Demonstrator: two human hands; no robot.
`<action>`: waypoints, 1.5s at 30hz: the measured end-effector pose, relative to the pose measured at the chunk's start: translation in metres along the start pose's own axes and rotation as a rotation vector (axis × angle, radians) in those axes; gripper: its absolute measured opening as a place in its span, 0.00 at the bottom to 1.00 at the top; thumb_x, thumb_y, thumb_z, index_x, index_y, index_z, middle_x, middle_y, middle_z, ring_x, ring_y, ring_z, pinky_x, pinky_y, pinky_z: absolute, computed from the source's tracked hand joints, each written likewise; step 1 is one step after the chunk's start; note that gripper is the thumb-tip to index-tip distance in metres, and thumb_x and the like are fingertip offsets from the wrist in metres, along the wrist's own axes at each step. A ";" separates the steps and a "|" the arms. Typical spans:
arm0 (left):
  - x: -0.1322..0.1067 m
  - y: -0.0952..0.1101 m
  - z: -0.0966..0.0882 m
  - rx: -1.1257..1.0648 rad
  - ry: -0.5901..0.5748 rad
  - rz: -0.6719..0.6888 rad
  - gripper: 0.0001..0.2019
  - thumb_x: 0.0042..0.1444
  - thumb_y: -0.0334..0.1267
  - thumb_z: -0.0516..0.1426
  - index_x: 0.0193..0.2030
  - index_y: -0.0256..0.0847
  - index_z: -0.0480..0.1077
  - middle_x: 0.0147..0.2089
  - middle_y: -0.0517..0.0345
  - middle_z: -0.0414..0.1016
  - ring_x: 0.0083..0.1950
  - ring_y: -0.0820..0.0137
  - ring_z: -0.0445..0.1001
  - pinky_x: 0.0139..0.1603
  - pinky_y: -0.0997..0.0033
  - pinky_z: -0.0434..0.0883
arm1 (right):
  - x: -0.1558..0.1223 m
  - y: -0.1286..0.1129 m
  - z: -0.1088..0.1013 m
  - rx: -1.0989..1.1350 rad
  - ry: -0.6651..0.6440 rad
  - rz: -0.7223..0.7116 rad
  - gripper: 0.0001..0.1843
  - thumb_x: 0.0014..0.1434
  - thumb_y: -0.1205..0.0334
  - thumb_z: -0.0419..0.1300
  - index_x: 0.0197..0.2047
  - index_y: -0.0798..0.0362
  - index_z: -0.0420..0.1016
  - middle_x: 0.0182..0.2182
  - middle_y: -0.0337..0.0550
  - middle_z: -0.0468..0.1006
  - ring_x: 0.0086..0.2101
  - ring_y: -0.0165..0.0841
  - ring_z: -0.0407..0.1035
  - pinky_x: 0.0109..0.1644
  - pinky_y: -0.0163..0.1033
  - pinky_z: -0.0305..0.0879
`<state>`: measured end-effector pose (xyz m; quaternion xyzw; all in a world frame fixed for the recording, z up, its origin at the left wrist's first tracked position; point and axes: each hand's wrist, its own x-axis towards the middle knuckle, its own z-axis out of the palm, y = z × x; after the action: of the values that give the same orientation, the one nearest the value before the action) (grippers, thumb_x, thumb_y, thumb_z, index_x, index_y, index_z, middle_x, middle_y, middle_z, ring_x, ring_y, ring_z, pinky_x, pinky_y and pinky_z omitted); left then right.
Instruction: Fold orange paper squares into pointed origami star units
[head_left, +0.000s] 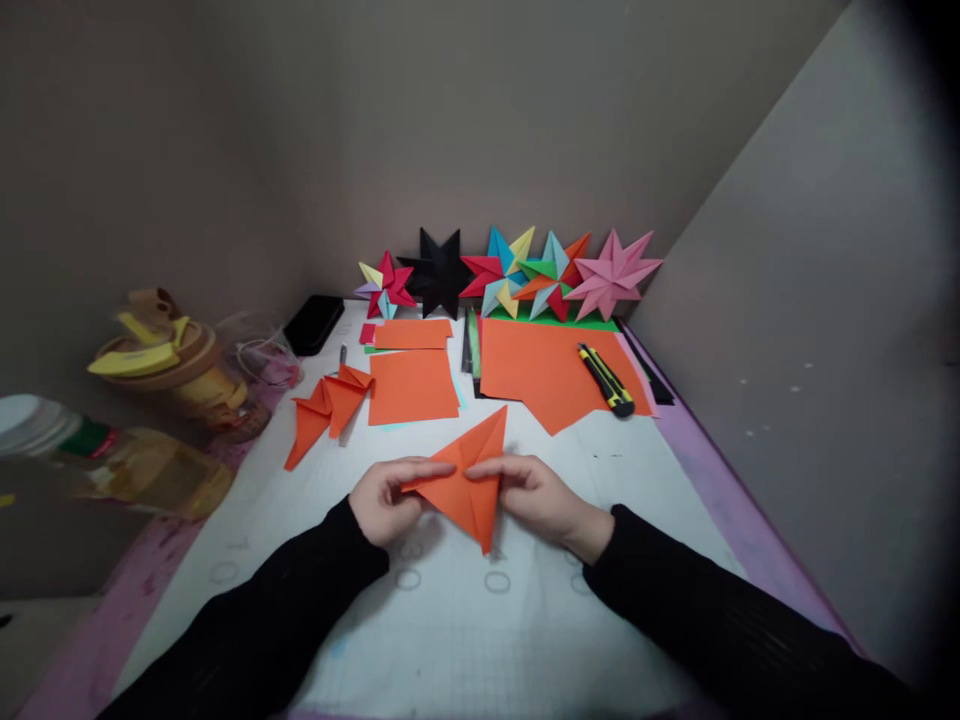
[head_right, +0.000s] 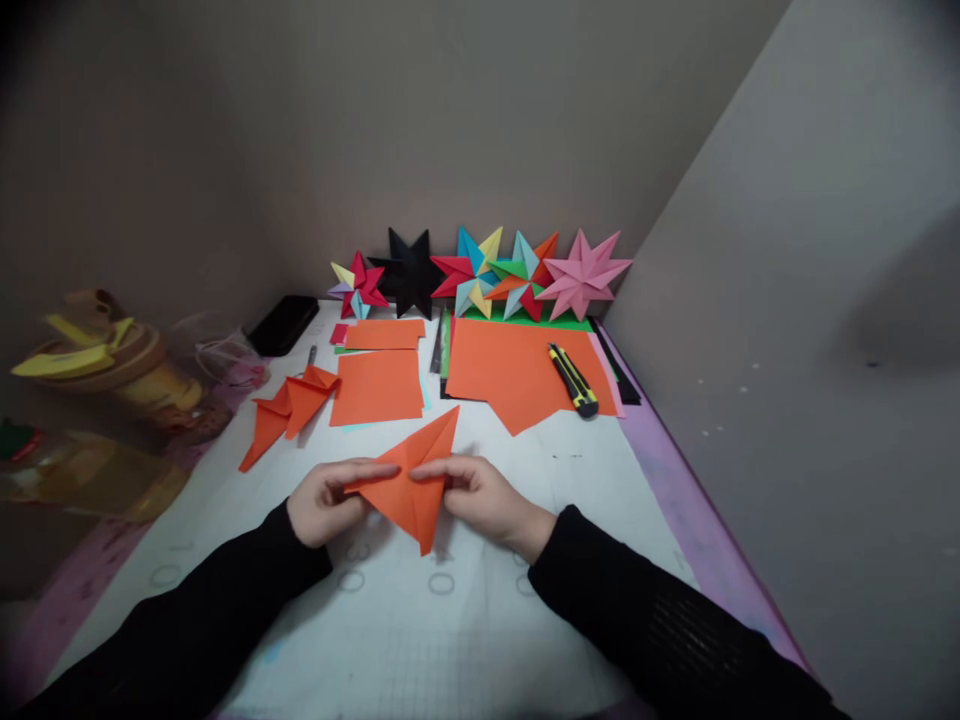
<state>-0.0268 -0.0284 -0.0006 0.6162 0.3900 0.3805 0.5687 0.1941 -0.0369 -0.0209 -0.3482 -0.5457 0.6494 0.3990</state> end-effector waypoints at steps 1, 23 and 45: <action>0.000 0.001 0.000 0.015 0.013 0.004 0.19 0.42 0.25 0.56 0.41 0.42 0.78 0.44 0.51 0.78 0.45 0.62 0.75 0.48 0.64 0.71 | 0.000 0.000 0.001 0.004 0.006 -0.005 0.21 0.47 0.74 0.56 0.43 0.47 0.77 0.46 0.41 0.76 0.46 0.36 0.71 0.54 0.45 0.65; 0.001 0.007 -0.004 0.318 0.078 0.314 0.10 0.47 0.33 0.60 0.37 0.49 0.79 0.35 0.51 0.80 0.35 0.63 0.77 0.36 0.66 0.73 | -0.002 -0.001 0.001 -0.274 0.278 -0.231 0.05 0.53 0.62 0.61 0.33 0.47 0.79 0.34 0.43 0.76 0.35 0.35 0.72 0.40 0.41 0.69; 0.001 -0.007 0.017 0.015 0.454 0.024 0.09 0.44 0.36 0.64 0.23 0.38 0.68 0.31 0.55 0.75 0.31 0.70 0.73 0.32 0.72 0.69 | 0.003 0.002 0.008 -0.066 0.503 -0.183 0.10 0.54 0.57 0.62 0.30 0.52 0.67 0.27 0.38 0.74 0.30 0.32 0.70 0.36 0.36 0.65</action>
<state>-0.0116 -0.0337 -0.0083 0.5237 0.5035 0.5130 0.4572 0.1852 -0.0382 -0.0218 -0.4605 -0.4796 0.4856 0.5675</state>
